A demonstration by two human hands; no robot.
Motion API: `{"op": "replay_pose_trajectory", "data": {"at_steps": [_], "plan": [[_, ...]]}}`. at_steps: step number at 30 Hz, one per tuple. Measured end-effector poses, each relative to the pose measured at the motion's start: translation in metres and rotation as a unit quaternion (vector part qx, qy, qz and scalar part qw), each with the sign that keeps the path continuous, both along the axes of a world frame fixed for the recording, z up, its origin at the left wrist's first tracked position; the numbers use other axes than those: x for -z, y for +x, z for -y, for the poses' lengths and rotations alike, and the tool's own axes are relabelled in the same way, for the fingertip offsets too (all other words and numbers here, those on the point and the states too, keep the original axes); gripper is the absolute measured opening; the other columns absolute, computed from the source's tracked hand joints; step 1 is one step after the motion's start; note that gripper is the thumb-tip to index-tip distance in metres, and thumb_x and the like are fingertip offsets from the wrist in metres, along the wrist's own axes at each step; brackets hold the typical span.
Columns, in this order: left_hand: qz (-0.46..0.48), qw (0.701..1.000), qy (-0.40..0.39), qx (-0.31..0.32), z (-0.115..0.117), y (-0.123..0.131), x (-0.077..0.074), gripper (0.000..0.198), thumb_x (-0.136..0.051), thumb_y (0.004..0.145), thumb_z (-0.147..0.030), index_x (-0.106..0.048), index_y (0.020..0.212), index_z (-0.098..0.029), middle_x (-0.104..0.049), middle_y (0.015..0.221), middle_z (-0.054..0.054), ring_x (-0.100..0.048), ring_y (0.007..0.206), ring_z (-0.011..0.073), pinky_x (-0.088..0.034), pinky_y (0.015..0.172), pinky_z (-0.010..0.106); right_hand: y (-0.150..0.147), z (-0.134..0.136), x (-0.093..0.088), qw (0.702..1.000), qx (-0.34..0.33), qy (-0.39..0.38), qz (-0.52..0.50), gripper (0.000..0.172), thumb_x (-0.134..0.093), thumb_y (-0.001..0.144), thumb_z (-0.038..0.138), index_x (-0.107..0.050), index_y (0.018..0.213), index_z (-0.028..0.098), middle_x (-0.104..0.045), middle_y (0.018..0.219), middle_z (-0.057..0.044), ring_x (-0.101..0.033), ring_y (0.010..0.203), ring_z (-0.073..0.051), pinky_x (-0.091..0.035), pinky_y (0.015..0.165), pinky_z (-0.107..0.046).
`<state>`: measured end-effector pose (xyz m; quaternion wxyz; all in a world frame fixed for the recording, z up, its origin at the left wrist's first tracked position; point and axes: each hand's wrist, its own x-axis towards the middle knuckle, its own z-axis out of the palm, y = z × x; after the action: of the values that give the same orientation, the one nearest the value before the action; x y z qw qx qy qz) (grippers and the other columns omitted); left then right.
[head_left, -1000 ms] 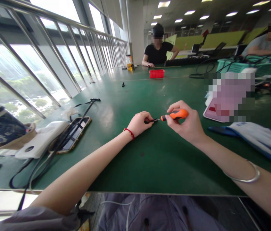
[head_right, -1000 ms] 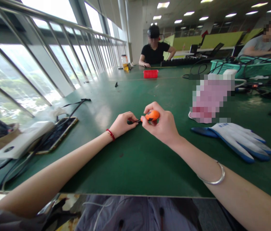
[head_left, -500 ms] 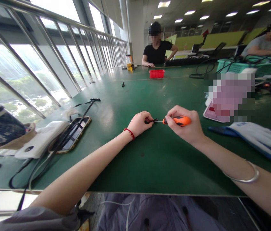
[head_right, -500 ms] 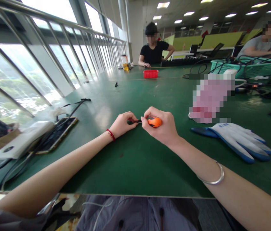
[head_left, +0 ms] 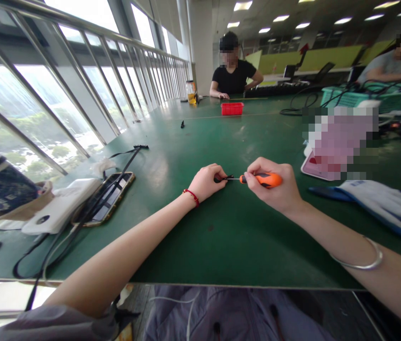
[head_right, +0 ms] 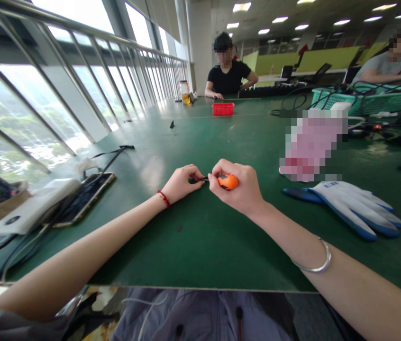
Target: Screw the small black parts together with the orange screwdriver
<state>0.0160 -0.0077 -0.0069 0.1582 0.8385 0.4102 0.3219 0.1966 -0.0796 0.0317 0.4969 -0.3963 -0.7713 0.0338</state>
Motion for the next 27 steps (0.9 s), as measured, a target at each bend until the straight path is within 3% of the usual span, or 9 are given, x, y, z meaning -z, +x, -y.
{"op": "replay_pose_trajectory", "data": {"at_steps": [27], "plan": [[-0.004, 1.0, 0.008, 0.001, 0.0006, 0.0006, 0.0003, 0.003, -0.06, 0.07, -0.016, -0.058, 0.068, -0.016, -0.058, 0.072, 0.0, -0.056, 0.066, 0.0116, -0.048, 0.064, 0.024, -0.0001, -0.0006, 0.002, 1.0, -0.006, 0.022, 0.017, 0.013, -0.055, 0.075, 0.024, -0.049, 0.064, 0.021, -0.055, 0.053, 0.003, -0.048, 0.047, -0.011, -0.036, 0.05, -0.024]]}}
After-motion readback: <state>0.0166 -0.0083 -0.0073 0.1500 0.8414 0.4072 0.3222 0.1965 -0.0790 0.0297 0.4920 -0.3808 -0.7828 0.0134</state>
